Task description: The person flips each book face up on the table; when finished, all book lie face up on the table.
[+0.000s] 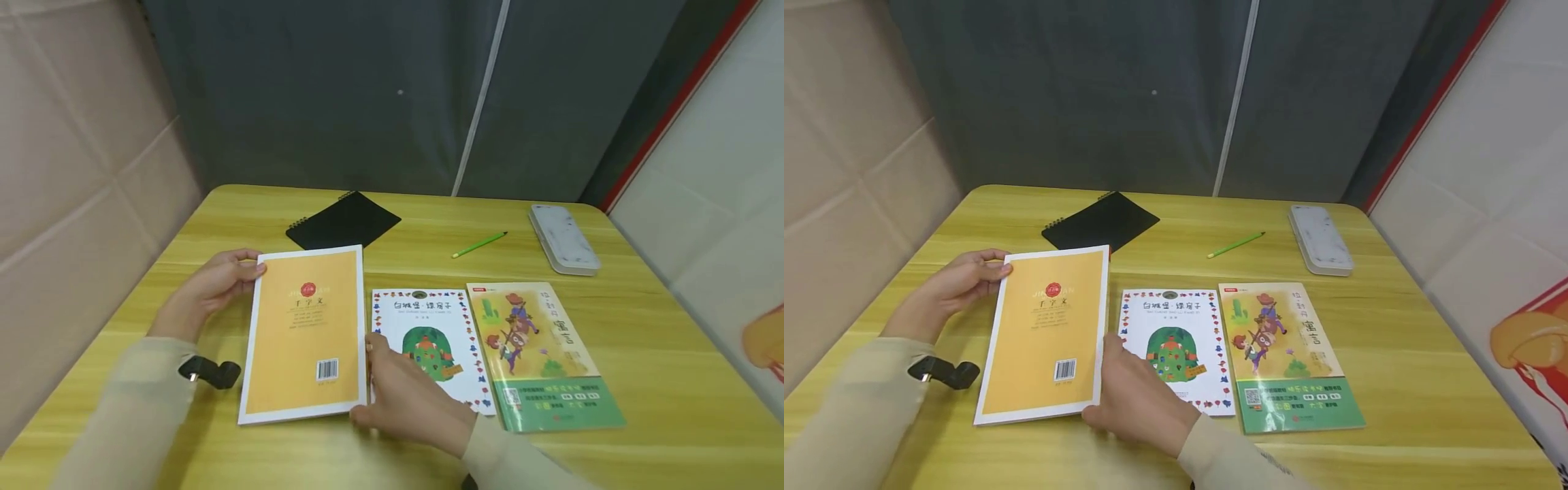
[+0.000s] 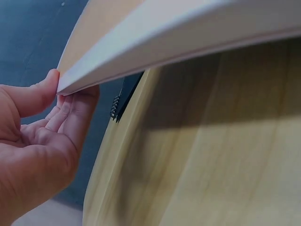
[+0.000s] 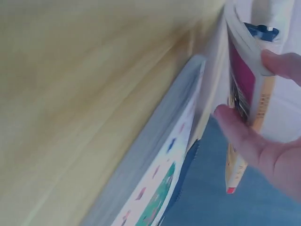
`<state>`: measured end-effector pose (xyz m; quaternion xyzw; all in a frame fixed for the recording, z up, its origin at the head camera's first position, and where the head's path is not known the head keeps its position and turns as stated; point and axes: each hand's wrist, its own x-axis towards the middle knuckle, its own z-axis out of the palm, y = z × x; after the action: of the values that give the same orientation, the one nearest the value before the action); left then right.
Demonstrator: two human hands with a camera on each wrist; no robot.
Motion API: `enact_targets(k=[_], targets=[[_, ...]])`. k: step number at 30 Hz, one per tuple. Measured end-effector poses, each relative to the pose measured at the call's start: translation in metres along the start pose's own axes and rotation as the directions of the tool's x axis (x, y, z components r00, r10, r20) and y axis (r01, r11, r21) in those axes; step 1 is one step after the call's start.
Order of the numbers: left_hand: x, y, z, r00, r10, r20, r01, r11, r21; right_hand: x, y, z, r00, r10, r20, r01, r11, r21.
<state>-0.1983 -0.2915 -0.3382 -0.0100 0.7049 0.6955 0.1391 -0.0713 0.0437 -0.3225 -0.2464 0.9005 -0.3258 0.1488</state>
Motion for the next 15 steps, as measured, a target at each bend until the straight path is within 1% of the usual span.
enact_targets(k=[2,4,7,9,12,14,15], targets=[[0.002,-0.002,0.001,1.000,-0.007,-0.010,0.007,1.000,-0.018,-0.004,-0.003,-0.002,1.000,-0.016,-0.011,0.017,0.991,0.131],[0.003,-0.003,0.004,1.000,-0.011,-0.026,0.011,1.000,-0.002,-0.008,-0.006,-0.004,0.998,-0.049,-0.031,0.054,0.970,0.237],[0.007,-0.005,0.010,0.999,-0.011,-0.041,0.013,0.999,0.052,-0.013,-0.012,-0.007,0.993,-0.097,-0.060,0.113,0.918,0.381],[0.010,-0.006,0.017,0.999,-0.015,-0.047,0.019,0.997,0.076,-0.016,-0.017,-0.007,0.988,-0.126,-0.091,0.154,0.887,0.436],[0.018,-0.007,0.029,0.999,-0.023,-0.040,0.025,0.998,0.053,-0.020,-0.024,-0.007,0.973,-0.168,-0.157,0.224,0.844,0.487],[0.023,-0.008,0.037,0.999,-0.030,-0.024,0.031,0.999,0.021,-0.021,-0.030,-0.006,0.957,-0.204,-0.206,0.281,0.828,0.485],[0.025,-0.008,0.040,0.999,-0.035,-0.013,0.035,0.999,0.005,-0.021,-0.032,-0.006,0.949,-0.221,-0.226,0.304,0.829,0.470]])
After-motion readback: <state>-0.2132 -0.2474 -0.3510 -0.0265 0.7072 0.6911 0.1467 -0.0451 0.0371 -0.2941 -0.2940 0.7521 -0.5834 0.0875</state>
